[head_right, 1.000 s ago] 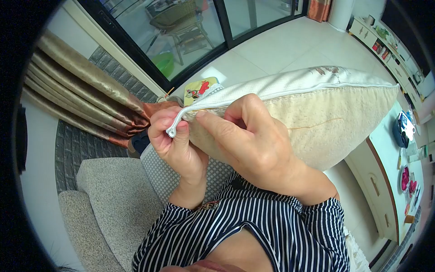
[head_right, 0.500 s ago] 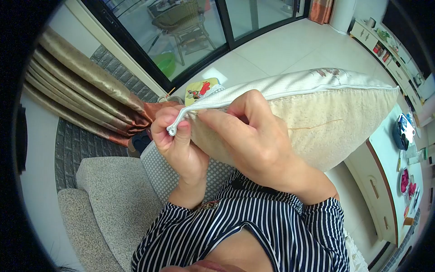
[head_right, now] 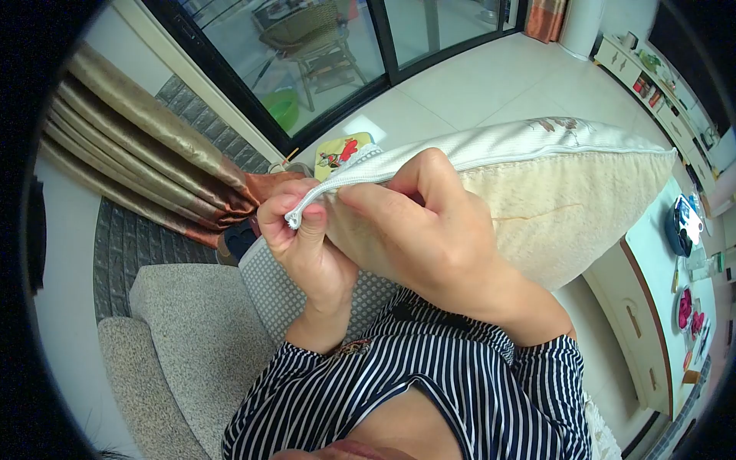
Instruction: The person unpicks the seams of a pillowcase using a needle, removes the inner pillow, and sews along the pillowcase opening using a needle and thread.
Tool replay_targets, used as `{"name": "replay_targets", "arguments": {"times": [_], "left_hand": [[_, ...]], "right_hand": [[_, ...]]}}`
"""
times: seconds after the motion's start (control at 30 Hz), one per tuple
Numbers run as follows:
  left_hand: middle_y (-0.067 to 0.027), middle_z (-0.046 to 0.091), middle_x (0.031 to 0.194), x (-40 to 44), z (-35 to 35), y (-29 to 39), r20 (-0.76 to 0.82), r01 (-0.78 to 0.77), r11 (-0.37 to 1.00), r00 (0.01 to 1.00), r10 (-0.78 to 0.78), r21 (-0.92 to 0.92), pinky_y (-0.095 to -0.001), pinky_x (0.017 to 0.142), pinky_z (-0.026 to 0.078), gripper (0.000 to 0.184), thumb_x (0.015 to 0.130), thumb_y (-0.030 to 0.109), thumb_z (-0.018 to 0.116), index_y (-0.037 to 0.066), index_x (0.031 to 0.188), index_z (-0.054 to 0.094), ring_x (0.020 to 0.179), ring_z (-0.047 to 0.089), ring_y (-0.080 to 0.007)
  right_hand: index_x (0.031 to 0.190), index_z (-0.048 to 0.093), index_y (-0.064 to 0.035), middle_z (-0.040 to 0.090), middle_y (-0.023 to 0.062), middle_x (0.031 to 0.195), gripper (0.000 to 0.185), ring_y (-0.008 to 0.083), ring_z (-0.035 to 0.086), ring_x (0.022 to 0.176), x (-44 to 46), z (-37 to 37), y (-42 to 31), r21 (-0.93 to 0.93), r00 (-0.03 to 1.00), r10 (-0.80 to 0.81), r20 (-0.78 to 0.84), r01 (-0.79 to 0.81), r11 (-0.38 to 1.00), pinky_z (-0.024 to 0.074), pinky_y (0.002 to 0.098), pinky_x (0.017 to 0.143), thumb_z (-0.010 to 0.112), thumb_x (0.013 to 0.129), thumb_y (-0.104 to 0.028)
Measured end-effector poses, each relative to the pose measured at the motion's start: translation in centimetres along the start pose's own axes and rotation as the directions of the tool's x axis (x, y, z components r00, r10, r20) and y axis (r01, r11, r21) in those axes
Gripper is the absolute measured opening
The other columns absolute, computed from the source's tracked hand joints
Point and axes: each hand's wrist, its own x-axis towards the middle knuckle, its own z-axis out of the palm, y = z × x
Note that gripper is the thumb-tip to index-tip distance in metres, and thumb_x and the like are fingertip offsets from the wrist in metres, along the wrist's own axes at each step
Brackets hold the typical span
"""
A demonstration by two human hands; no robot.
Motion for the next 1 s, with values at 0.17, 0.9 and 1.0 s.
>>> {"name": "replay_targets", "arguments": {"times": [0.17,0.9,1.0], "left_hand": [[-0.0075,0.059,0.106,0.3,0.2,0.2,-0.004,-0.002,0.999,1.000,0.001,-0.036,-0.0348,0.095,0.050,0.025,0.091,0.008,0.072,0.009,0.109,0.054,0.100,0.057,-0.0187],[-0.0048,0.058,0.103,0.1,-0.3,0.2,-0.006,0.026,1.000,1.000,-0.026,-0.015,-0.0343,0.095,0.049,0.022,0.090,0.006,0.073,0.009,0.104,0.056,0.100,0.057,-0.0187],[-0.0049,0.058,0.104,0.1,-0.2,0.3,0.017,0.023,1.000,1.000,-0.023,-0.015,-0.0352,0.096,0.049,0.022,0.090,0.005,0.073,0.010,0.104,0.057,0.100,0.056,-0.0197]], "right_hand": [[0.109,0.076,-0.0069,0.050,0.0015,0.080,0.041,0.0156,0.049,0.073,0.1,-1.5,-0.5,0.028,0.988,0.086,0.126,-0.090,0.996,0.0403,0.0262,0.061,0.076,0.069,0.004],[0.106,0.076,-0.0071,0.050,0.0021,0.080,0.036,0.0149,0.050,0.070,0.2,-0.7,-0.1,0.035,0.995,0.060,0.079,-0.063,0.997,0.0417,0.0254,0.058,0.077,0.071,0.003],[0.105,0.076,-0.0063,0.051,0.0022,0.079,0.036,0.0150,0.051,0.069,0.2,-0.1,-0.2,0.041,0.998,0.051,0.043,-0.053,0.998,0.0414,0.0258,0.057,0.078,0.070,0.004]]}}
